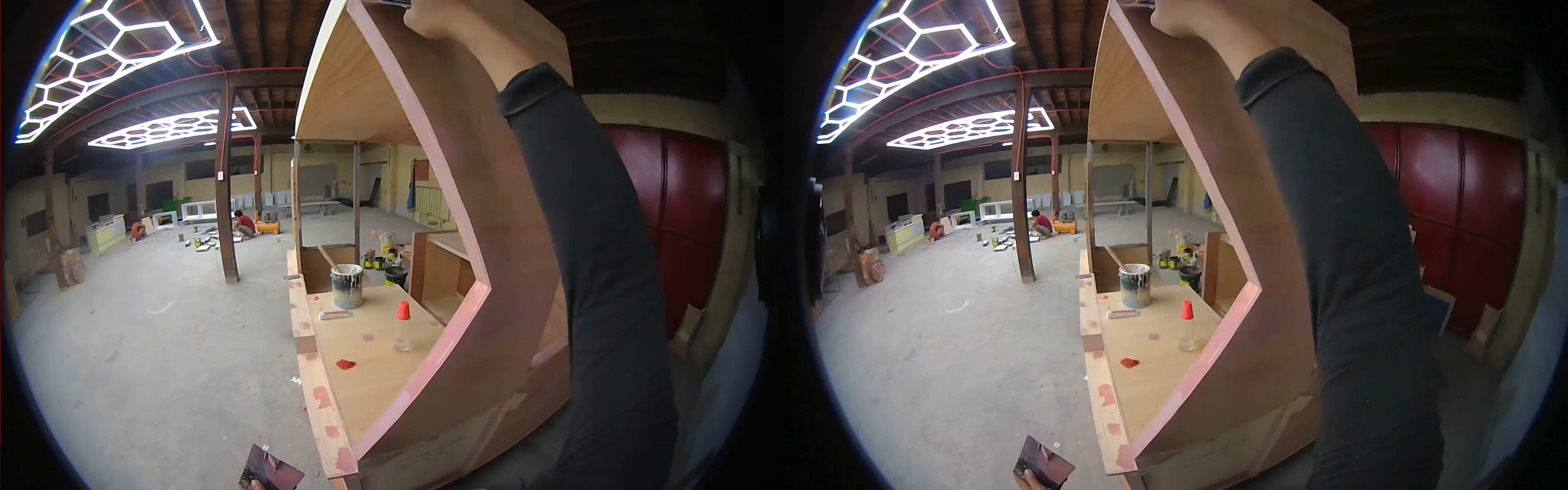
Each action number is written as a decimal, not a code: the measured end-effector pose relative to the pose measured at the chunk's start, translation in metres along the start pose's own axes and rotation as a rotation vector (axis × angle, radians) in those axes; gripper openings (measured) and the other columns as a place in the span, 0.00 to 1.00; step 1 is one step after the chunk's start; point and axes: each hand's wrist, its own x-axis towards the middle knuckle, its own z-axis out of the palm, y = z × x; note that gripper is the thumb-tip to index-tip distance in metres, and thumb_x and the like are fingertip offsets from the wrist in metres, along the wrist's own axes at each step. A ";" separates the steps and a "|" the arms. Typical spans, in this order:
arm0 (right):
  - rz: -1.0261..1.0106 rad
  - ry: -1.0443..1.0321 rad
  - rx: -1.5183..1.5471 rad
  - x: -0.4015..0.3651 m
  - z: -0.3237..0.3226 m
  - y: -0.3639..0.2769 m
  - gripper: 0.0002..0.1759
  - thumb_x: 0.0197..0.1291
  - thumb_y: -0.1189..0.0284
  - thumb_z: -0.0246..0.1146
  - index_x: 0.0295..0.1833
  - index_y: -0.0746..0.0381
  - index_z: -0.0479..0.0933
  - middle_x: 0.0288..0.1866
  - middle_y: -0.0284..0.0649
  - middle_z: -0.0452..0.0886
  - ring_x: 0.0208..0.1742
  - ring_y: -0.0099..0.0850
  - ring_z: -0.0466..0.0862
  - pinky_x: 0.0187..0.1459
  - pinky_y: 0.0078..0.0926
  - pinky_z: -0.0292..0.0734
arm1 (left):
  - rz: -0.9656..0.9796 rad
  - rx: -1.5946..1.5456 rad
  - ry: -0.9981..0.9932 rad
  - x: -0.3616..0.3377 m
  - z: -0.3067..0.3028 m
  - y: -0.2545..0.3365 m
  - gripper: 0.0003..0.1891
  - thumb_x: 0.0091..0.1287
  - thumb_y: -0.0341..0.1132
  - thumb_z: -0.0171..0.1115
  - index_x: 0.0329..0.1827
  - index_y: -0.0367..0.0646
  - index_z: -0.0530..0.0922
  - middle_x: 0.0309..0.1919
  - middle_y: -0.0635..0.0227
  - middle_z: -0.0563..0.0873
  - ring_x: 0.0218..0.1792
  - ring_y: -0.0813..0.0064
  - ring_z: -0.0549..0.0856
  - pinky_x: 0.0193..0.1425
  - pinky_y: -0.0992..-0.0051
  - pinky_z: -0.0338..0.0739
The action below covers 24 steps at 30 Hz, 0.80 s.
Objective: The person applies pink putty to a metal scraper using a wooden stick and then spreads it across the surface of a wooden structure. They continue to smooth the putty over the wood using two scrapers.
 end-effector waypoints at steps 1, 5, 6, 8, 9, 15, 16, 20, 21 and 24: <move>0.018 -0.013 0.034 -0.002 0.004 -0.001 0.24 0.51 0.81 0.56 0.51 0.55 0.87 0.48 0.50 0.87 0.50 0.48 0.86 0.52 0.40 0.81 | -0.006 -0.034 -0.011 0.000 0.000 -0.003 0.25 0.77 0.41 0.48 0.63 0.23 0.71 0.60 0.36 0.77 0.58 0.45 0.77 0.67 0.57 0.68; -0.078 0.156 -0.043 -0.017 0.026 0.007 0.24 0.51 0.81 0.54 0.51 0.57 0.87 0.47 0.47 0.88 0.49 0.49 0.87 0.54 0.40 0.81 | -0.005 0.005 -0.030 -0.004 0.002 -0.003 0.24 0.77 0.41 0.47 0.61 0.23 0.73 0.58 0.36 0.79 0.57 0.44 0.77 0.65 0.57 0.68; -0.080 0.155 -0.046 -0.012 0.019 0.014 0.24 0.51 0.81 0.54 0.51 0.57 0.87 0.47 0.47 0.88 0.49 0.49 0.87 0.54 0.40 0.81 | -0.006 0.003 -0.033 -0.005 0.002 -0.002 0.24 0.77 0.41 0.47 0.61 0.23 0.73 0.58 0.36 0.79 0.57 0.44 0.77 0.65 0.57 0.68; 0.044 -0.248 0.102 -0.004 -0.006 0.028 0.25 0.50 0.82 0.53 0.50 0.57 0.88 0.47 0.48 0.89 0.49 0.44 0.88 0.54 0.36 0.81 | 0.030 0.161 -0.065 -0.004 0.000 0.002 0.25 0.77 0.42 0.46 0.60 0.24 0.74 0.57 0.35 0.78 0.56 0.42 0.77 0.65 0.57 0.69; 0.073 -0.081 0.050 -0.011 -0.015 0.036 0.26 0.48 0.84 0.53 0.50 0.58 0.88 0.48 0.49 0.88 0.50 0.40 0.89 0.55 0.32 0.80 | 0.038 0.162 -0.082 -0.003 -0.001 0.001 0.25 0.77 0.42 0.46 0.60 0.24 0.74 0.57 0.35 0.78 0.56 0.42 0.77 0.65 0.57 0.69; 0.227 -0.027 0.088 -0.034 -0.029 0.108 0.25 0.50 0.83 0.53 0.52 0.59 0.87 0.49 0.50 0.88 0.54 0.39 0.87 0.57 0.31 0.78 | 0.203 0.385 -0.080 -0.006 0.000 -0.008 0.27 0.79 0.43 0.45 0.64 0.22 0.71 0.60 0.33 0.76 0.59 0.41 0.75 0.68 0.57 0.68; 0.230 -0.025 0.082 -0.038 -0.028 0.107 0.25 0.50 0.83 0.53 0.52 0.59 0.87 0.49 0.50 0.88 0.54 0.39 0.87 0.57 0.31 0.78 | 0.122 0.279 -0.089 -0.002 0.001 -0.009 0.27 0.79 0.43 0.44 0.64 0.22 0.70 0.61 0.33 0.76 0.60 0.41 0.75 0.68 0.57 0.67; 0.264 -0.047 0.128 -0.040 -0.016 0.096 0.24 0.53 0.81 0.56 0.53 0.57 0.87 0.52 0.50 0.87 0.55 0.41 0.87 0.57 0.32 0.78 | 0.151 0.345 -0.124 -0.008 0.004 0.000 0.28 0.79 0.44 0.45 0.65 0.22 0.70 0.62 0.33 0.75 0.62 0.42 0.74 0.69 0.58 0.67; 0.268 -0.021 0.110 -0.038 -0.013 0.091 0.23 0.54 0.80 0.57 0.54 0.57 0.87 0.52 0.50 0.87 0.56 0.41 0.87 0.57 0.32 0.78 | 0.151 0.345 -0.125 -0.007 0.005 -0.002 0.28 0.79 0.44 0.45 0.65 0.22 0.70 0.62 0.33 0.75 0.62 0.42 0.74 0.69 0.58 0.67; 0.288 0.009 0.109 -0.033 -0.009 0.079 0.21 0.55 0.78 0.58 0.54 0.55 0.87 0.52 0.50 0.87 0.56 0.42 0.86 0.58 0.33 0.78 | 0.120 0.323 -0.132 -0.003 0.005 -0.021 0.27 0.79 0.44 0.46 0.66 0.23 0.70 0.62 0.36 0.75 0.63 0.46 0.74 0.70 0.60 0.67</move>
